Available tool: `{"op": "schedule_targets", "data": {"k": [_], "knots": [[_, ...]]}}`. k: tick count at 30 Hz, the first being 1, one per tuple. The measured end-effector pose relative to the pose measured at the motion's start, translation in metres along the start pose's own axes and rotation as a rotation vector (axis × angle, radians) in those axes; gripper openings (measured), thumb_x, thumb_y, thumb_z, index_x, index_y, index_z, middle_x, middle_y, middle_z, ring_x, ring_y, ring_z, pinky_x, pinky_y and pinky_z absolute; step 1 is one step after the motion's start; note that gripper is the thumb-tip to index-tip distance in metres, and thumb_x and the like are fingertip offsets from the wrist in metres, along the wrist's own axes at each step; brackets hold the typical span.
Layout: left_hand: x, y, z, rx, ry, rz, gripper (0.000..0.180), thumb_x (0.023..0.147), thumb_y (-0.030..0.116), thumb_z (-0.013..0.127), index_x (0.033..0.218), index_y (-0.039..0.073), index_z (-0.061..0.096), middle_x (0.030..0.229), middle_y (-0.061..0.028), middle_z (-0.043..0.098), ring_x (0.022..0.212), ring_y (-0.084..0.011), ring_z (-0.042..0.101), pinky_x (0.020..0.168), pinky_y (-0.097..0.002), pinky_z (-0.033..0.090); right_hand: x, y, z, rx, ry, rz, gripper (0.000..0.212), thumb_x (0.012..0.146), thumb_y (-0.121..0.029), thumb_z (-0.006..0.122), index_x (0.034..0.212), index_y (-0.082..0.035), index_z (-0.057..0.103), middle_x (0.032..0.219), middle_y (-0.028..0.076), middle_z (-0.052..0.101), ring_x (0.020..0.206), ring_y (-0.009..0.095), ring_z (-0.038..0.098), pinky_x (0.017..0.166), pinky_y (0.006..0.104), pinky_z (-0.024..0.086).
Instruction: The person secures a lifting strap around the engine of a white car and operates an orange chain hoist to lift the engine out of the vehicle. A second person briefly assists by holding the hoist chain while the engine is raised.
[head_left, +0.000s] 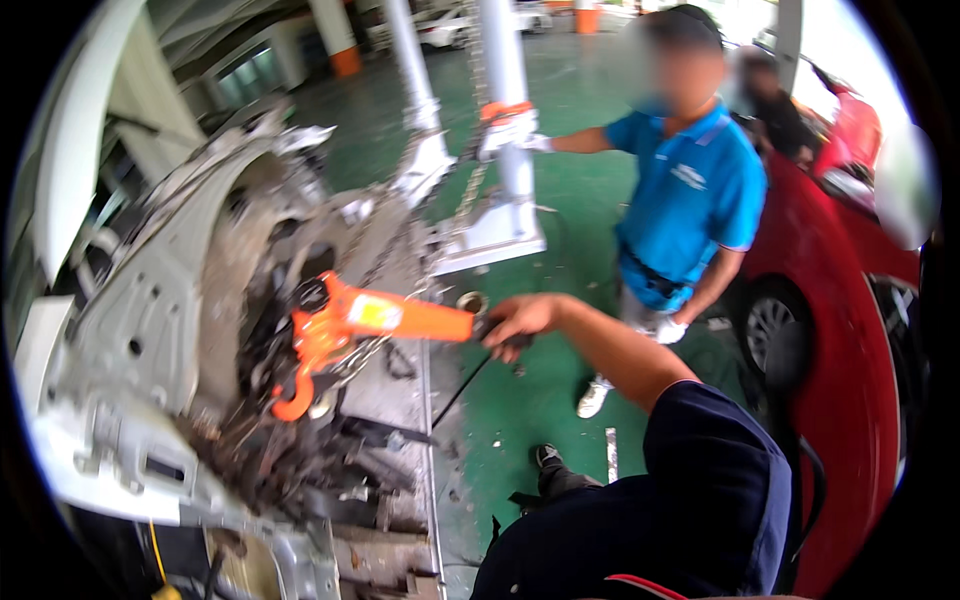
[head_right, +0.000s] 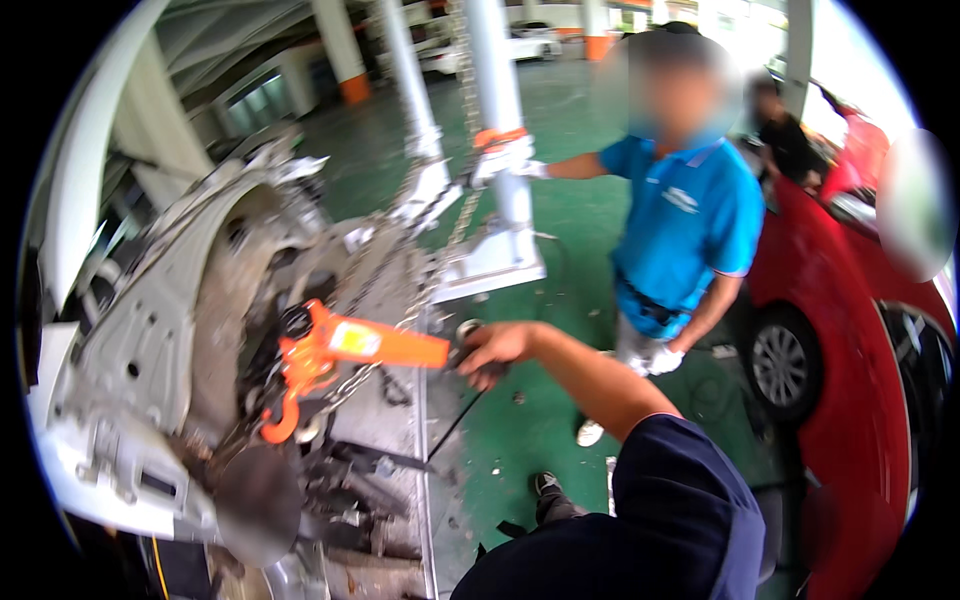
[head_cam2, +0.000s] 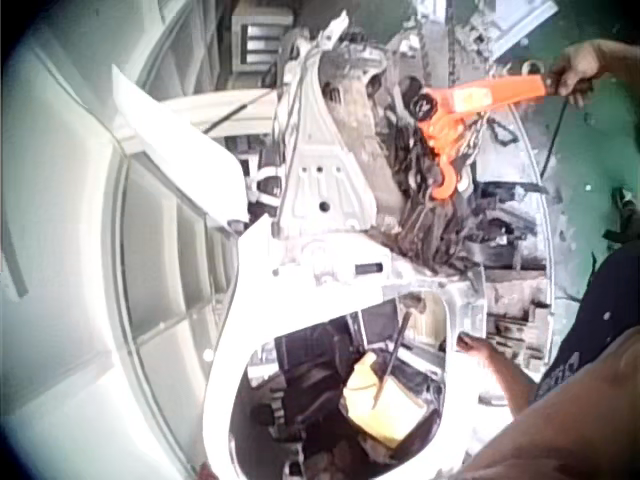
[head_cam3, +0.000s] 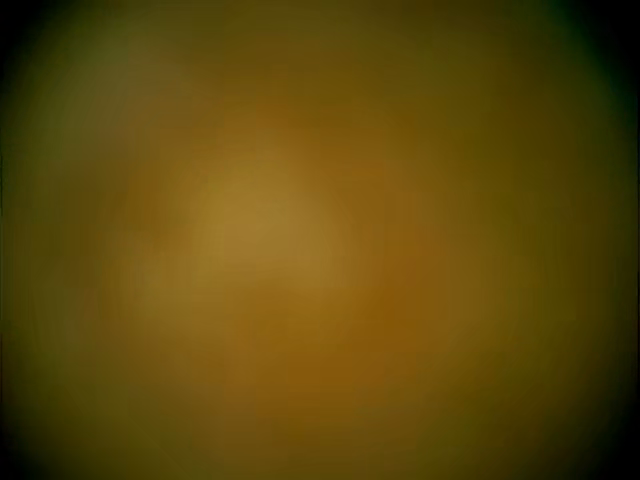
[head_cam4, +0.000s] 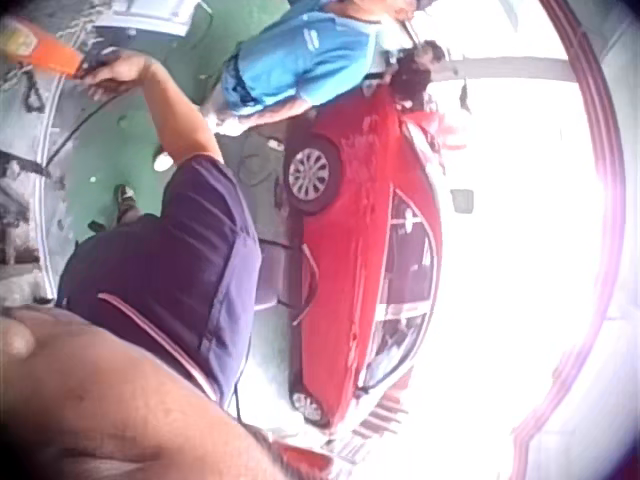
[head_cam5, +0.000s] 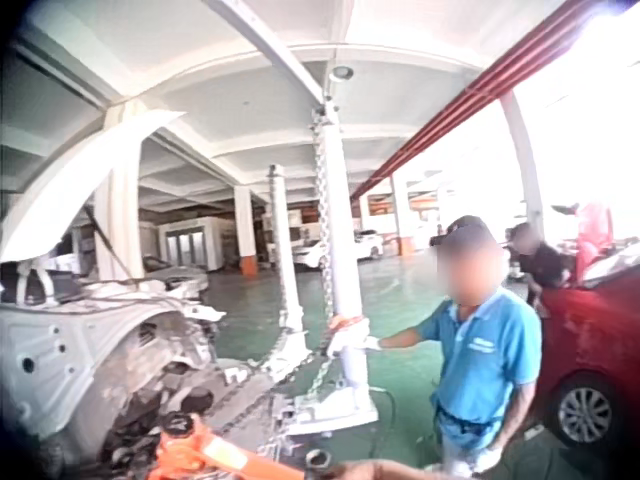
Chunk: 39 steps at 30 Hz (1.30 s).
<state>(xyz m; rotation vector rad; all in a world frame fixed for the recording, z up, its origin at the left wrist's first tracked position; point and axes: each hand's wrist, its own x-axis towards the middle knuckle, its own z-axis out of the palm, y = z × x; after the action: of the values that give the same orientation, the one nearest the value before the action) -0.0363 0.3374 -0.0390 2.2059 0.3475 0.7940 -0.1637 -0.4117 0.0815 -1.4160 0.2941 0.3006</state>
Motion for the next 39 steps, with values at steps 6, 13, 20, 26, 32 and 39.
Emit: {"op": "schedule_targets", "data": {"k": [6, 13, 20, 26, 32, 39], "knots": [[0.081, -0.022, 0.019, 0.542, -0.071, 0.381, 0.079, 0.087, 0.062, 0.066, 0.129, -0.005, 0.058, 0.121, -0.0296, 0.061, 0.112, -0.0482, 0.057, 0.097, -0.0572, 0.047, -0.001, 0.051, 0.197, 0.340, 0.197, -0.169, 0.027, 0.097, -0.028, 0.068, 0.108, -0.005, 0.058, 0.080, 0.001, 0.062, 0.062, 0.010, 0.058, 0.058, 0.0273, 0.052], [0.115, -0.037, 0.090, 0.838, -0.230, 0.223, 0.083, 0.075, 0.070, 0.071, 0.130, 0.009, 0.063, 0.121, -0.0143, 0.069, 0.105, -0.0377, 0.066, 0.086, -0.0555, 0.050, 0.027, 0.035, 0.289, 0.368, 0.295, -0.123, 0.036, 0.094, -0.030, 0.073, 0.112, -0.003, 0.057, 0.080, 0.002, 0.062, 0.068, 0.012, 0.060, 0.061, 0.0300, 0.052], [0.092, -0.004, 0.072, 0.743, -0.282, 0.290, 0.083, 0.073, 0.077, 0.067, 0.127, 0.015, 0.063, 0.128, -0.0078, 0.063, 0.122, -0.0327, 0.056, 0.096, -0.0571, 0.040, -0.003, 0.000, 0.005, -0.284, 0.258, -0.108, 0.047, 0.080, -0.018, 0.078, 0.121, -0.001, 0.062, 0.089, 0.004, 0.066, 0.070, 0.011, 0.063, 0.063, 0.0280, 0.053], [0.092, 0.032, 0.062, 0.748, -0.434, 0.131, 0.082, 0.076, 0.075, 0.065, 0.135, 0.018, 0.060, 0.139, -0.0088, 0.057, 0.133, -0.0329, 0.047, 0.104, -0.0589, 0.035, 0.053, -0.086, -0.113, -0.958, 0.548, -0.229, 0.061, 0.074, -0.031, 0.084, 0.124, 0.000, 0.066, 0.115, 0.014, 0.071, 0.104, 0.022, 0.066, 0.096, 0.0356, 0.049], [0.097, 0.031, 0.064, 0.751, -0.515, 0.043, 0.085, 0.076, 0.074, 0.067, 0.141, 0.020, 0.054, 0.149, -0.0079, 0.047, 0.139, -0.0354, 0.040, 0.108, -0.0634, 0.029, 0.060, -0.110, -0.106, -0.999, 0.121, 0.081, 0.037, 0.077, -0.026, 0.083, 0.100, 0.000, 0.071, 0.083, 0.006, 0.073, 0.077, 0.014, 0.069, 0.070, 0.0288, 0.053], [0.094, 0.027, 0.071, 0.810, -0.471, 0.055, 0.084, 0.076, 0.072, 0.069, 0.141, 0.021, 0.054, 0.144, -0.0087, 0.051, 0.134, -0.0364, 0.044, 0.105, -0.0629, 0.032, 0.015, -0.019, -0.022, -0.145, -0.052, 0.139, 0.053, 0.081, -0.016, 0.081, 0.122, -0.002, 0.050, 0.086, 0.016, 0.071, 0.068, 0.025, 0.073, 0.060, 0.0389, 0.062]]}}
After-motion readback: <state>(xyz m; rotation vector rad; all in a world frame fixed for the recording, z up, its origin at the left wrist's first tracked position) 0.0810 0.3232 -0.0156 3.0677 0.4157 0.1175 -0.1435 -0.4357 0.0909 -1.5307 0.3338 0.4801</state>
